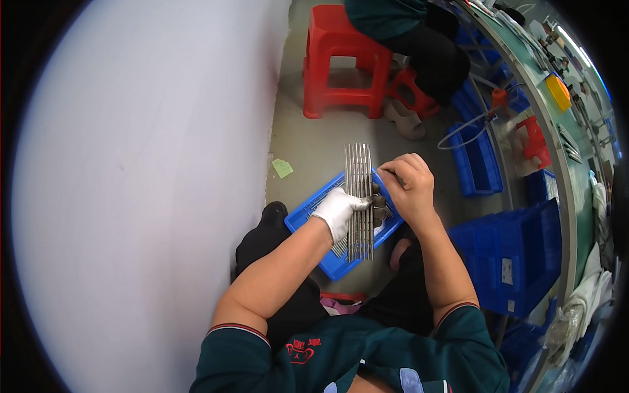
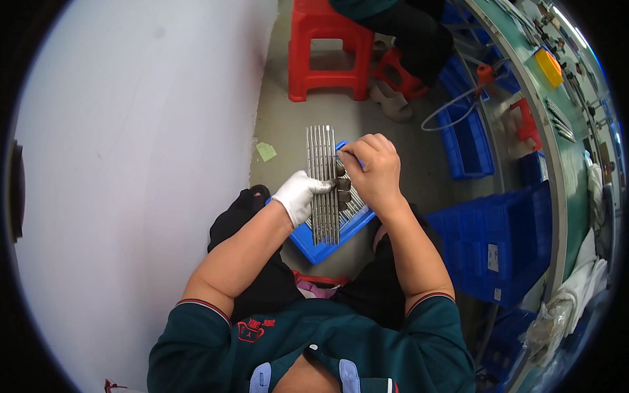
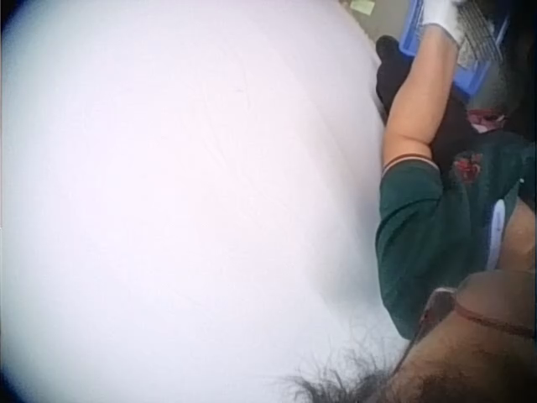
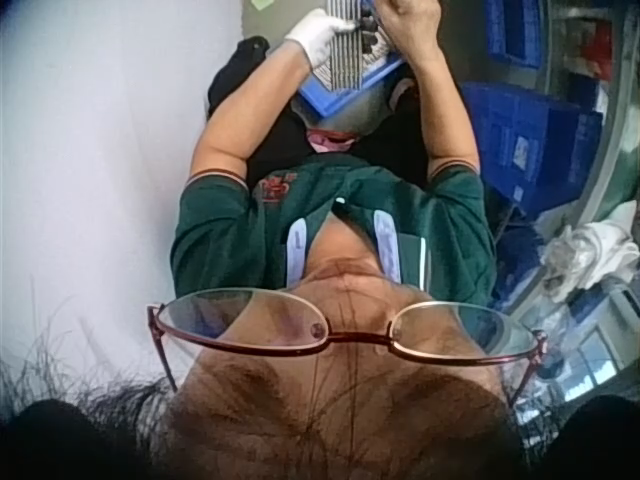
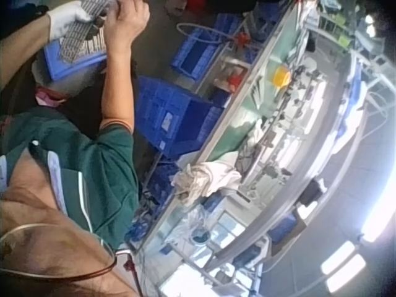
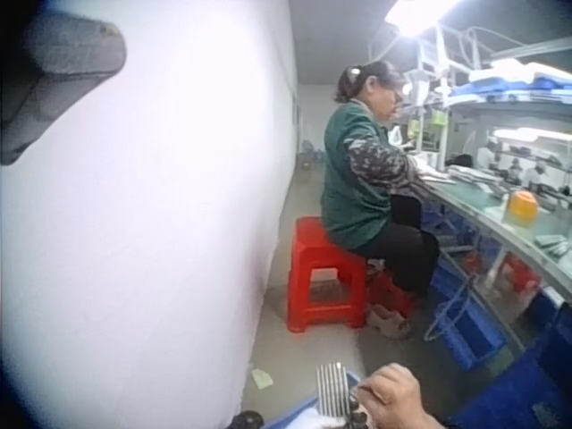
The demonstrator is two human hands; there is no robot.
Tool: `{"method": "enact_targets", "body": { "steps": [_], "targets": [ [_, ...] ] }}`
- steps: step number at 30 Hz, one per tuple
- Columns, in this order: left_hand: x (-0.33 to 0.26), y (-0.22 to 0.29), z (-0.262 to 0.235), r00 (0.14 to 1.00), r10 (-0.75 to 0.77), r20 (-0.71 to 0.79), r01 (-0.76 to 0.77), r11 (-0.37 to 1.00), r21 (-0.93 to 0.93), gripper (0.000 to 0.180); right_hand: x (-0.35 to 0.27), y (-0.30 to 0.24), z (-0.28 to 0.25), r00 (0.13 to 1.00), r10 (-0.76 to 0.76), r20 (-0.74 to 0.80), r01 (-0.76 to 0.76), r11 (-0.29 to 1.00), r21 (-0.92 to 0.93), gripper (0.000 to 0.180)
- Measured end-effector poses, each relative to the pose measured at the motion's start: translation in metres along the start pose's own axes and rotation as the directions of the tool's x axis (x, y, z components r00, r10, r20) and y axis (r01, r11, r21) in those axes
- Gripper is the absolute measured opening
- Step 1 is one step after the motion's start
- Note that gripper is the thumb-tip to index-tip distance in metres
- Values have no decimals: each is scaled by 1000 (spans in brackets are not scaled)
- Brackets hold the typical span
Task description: Picking up, inspecting, and aligning thin metal rods from a blue storage bin in a factory setting.
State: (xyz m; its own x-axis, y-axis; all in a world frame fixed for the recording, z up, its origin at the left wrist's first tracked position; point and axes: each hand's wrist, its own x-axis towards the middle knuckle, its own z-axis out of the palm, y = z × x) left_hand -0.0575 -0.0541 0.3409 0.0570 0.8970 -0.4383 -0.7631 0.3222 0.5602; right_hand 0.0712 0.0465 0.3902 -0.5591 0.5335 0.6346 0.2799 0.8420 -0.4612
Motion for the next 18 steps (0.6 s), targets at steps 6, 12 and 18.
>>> {"method": "enact_targets", "body": {
  "steps": [6,12,18],
  "targets": [
    [-2,1,4,1000,-1,-30,1,1000,13,25,0,-1,0,1000,-2,10,2,1000,-30,8],
    [-3,-3,10,986,86,-142,-68,990,123,19,0,-10,1,972,-228,50,233,949,-212,10],
    [4,-10,5,978,135,-160,-105,978,182,19,-3,-5,5,984,-151,99,171,954,-247,10]
  ]
}}
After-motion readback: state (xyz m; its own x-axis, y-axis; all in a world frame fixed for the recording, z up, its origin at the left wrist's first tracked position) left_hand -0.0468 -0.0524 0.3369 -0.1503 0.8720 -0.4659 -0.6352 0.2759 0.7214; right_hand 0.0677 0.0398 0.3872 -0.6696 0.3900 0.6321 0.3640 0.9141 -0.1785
